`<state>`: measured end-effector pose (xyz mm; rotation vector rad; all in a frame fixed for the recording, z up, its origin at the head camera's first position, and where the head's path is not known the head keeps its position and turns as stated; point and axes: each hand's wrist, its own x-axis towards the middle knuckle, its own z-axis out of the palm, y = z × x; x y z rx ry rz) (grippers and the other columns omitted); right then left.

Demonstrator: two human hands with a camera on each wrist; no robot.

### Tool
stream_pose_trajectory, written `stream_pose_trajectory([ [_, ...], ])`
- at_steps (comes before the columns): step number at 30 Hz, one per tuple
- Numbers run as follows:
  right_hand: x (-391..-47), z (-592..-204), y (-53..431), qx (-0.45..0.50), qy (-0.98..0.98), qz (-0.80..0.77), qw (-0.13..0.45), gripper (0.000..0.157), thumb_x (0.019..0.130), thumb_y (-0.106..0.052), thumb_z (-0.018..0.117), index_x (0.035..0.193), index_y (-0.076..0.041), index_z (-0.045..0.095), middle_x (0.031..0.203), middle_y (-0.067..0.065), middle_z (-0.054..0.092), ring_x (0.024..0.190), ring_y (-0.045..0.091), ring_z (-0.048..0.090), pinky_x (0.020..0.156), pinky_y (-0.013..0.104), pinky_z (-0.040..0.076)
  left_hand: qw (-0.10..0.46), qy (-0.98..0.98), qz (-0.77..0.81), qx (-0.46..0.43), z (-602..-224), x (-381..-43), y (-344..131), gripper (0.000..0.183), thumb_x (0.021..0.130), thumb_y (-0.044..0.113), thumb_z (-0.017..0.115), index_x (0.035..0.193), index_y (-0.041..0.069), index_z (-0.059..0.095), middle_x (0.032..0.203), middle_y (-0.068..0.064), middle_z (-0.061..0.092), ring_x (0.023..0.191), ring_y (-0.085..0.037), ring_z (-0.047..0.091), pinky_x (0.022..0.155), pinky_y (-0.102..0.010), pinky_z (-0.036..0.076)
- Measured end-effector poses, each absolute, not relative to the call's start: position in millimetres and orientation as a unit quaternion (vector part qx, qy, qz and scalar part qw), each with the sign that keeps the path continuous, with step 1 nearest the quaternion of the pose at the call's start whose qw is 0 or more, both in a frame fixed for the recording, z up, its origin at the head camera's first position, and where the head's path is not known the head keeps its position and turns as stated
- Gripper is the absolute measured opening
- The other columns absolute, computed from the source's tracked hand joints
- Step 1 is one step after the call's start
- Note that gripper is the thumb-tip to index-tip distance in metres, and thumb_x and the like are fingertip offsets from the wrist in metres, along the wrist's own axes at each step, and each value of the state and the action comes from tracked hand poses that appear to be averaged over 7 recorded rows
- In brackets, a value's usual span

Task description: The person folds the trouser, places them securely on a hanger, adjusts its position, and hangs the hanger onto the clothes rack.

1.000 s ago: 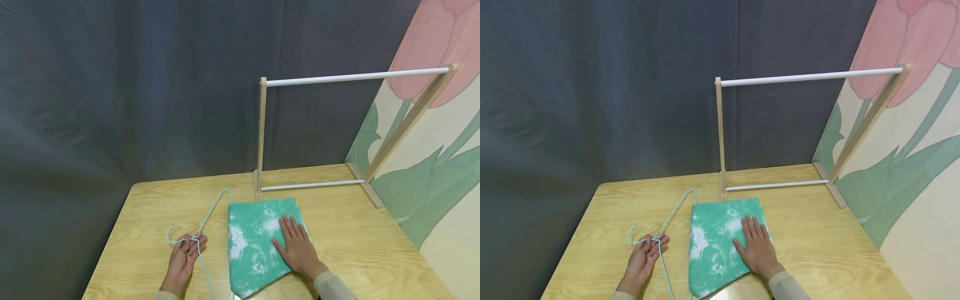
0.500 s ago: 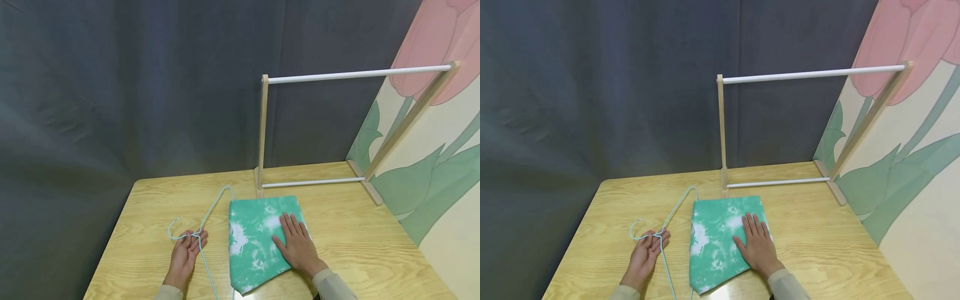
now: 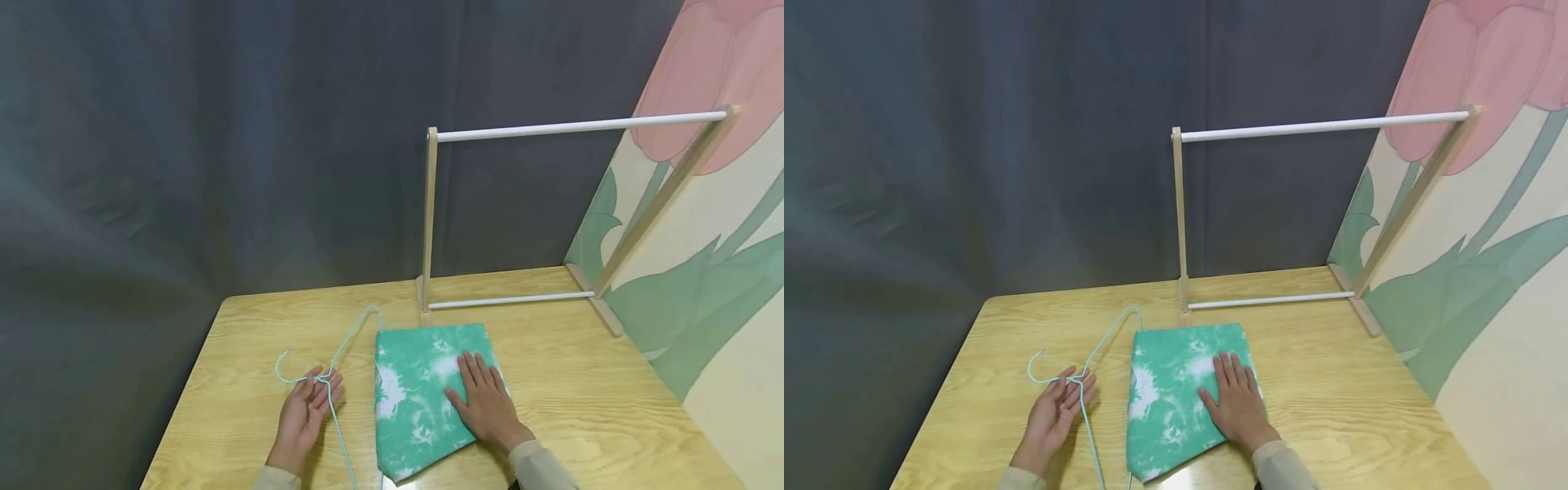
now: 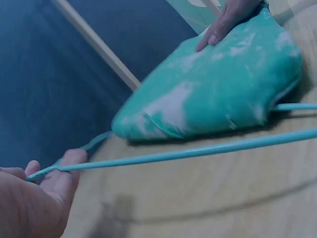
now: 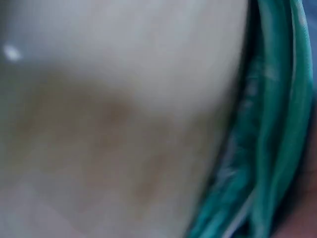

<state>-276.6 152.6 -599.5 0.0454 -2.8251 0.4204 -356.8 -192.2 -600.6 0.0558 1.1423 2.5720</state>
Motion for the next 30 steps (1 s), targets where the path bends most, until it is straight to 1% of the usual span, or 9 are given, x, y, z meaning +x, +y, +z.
stream_pose_trajectory([
  [4,-275,-578,131,0.008,-0.979,0.176,0.101,0.068,0.103,-0.043,0.05,0.151,0.004,0.037,0.159,0.027,0.031,0.149,0.048,0.024,0.119,0.066,0.019,0.141,0.443,0.885,0.038,-579,-353,-183,0.037,0.109,0.021,0.037,0.139,-0.001,0.043,0.126,-0.009,0.068,0.13,-0.032,0.057,0.109,-0.044,0.046],
  [9,-273,-556,72,0.068,-0.969,0.232,0.058,0.067,0.102,-0.047,0.048,0.148,0.002,0.044,0.157,0.023,0.037,0.148,0.044,0.031,0.118,0.059,0.03,0.135,0.462,0.876,0.044,-561,-344,-177,0.028,0.108,0.021,0.042,0.127,0.005,0.057,0.115,-0.001,0.072,0.127,-0.03,0.06,0.107,-0.046,0.047],
  [13,-273,-552,27,0.111,-0.963,0.247,0.019,0.08,0.099,-0.061,0.044,0.152,-0.002,0.036,0.159,0.019,0.035,0.146,0.038,0.036,0.115,0.056,0.037,0.141,0.472,0.869,0.053,-550,-334,-170,0.024,0.106,0.024,0.048,0.121,0.012,0.063,0.118,0.001,0.07,0.127,-0.028,0.061,0.107,-0.048,0.047],
  [17,-281,-549,-3,0.104,-0.939,0.327,0.002,0.09,0.098,-0.063,0.047,0.157,0.0,0.023,0.161,0.021,0.03,0.146,0.039,0.036,0.113,0.058,0.038,0.124,0.515,0.847,0.046,-539,-328,-161,0.026,0.103,0.024,0.055,0.123,0.011,0.066,0.113,0.004,0.073,0.113,-0.017,0.07,0.1,-0.037,0.055],
  [21,-294,-542,-20,0.077,-0.92,0.383,0.039,0.085,0.099,-0.049,0.055,0.157,0.003,0.021,0.159,0.023,0.034,0.143,0.041,0.04,0.112,0.058,0.04,0.082,0.596,0.798,0.037,-530,-324,-153,0.034,0.1,0.024,0.061,0.127,0.003,0.066,0.116,0.002,0.074,0.114,-0.016,0.067,0.102,-0.035,0.051],
  [24,-301,-535,-26,0.062,-0.916,0.391,0.055,0.069,0.101,-0.031,0.055,0.155,0.001,0.028,0.146,0.025,0.051,0.104,0.033,0.068,0.092,0.048,0.055,0.057,0.647,0.759,0.049,-526,-321,-150,0.034,0.101,0.021,0.06,0.126,0.0,0.066,0.128,-0.005,0.07,0.128,-0.025,0.058,0.112,-0.047,0.042],
  [26,-303,-531,-28,0.059,-0.917,0.39,0.061,0.061,0.1,-0.021,0.054,0.153,0.001,0.034,0.138,0.025,0.058,0.08,0.025,0.066,0.077,0.04,0.055,0.044,0.663,0.745,0.057,-524,-319,-147,0.032,0.101,0.019,0.059,0.124,-0.001,0.067,0.133,-0.01,0.066,0.135,-0.03,0.053,0.117,-0.052,0.036],
  [28,-304,-526,-29,0.059,-0.916,0.391,0.064,0.055,0.098,-0.011,0.053,0.15,0.003,0.038,0.131,0.026,0.063,0.075,0.023,0.065,0.072,0.039,0.054,0.034,0.669,0.74,0.062,-523,-317,-145,0.031,0.101,0.018,0.059,0.123,-0.001,0.068,0.134,-0.013,0.065,0.137,-0.03,0.052,0.118,-0.049,0.036],
  [30,-303,-522,-28,0.06,-0.918,0.386,0.07,0.053,0.097,-0.007,0.053,0.147,0.006,0.041,0.135,0.026,0.06,0.09,0.025,0.068,0.077,0.039,0.055,0.033,0.671,0.737,0.072,-522,-316,-145,0.032,0.101,0.019,0.059,0.125,-0.001,0.068,0.136,-0.013,0.064,0.137,-0.03,0.052,0.118,-0.048,0.037],
])
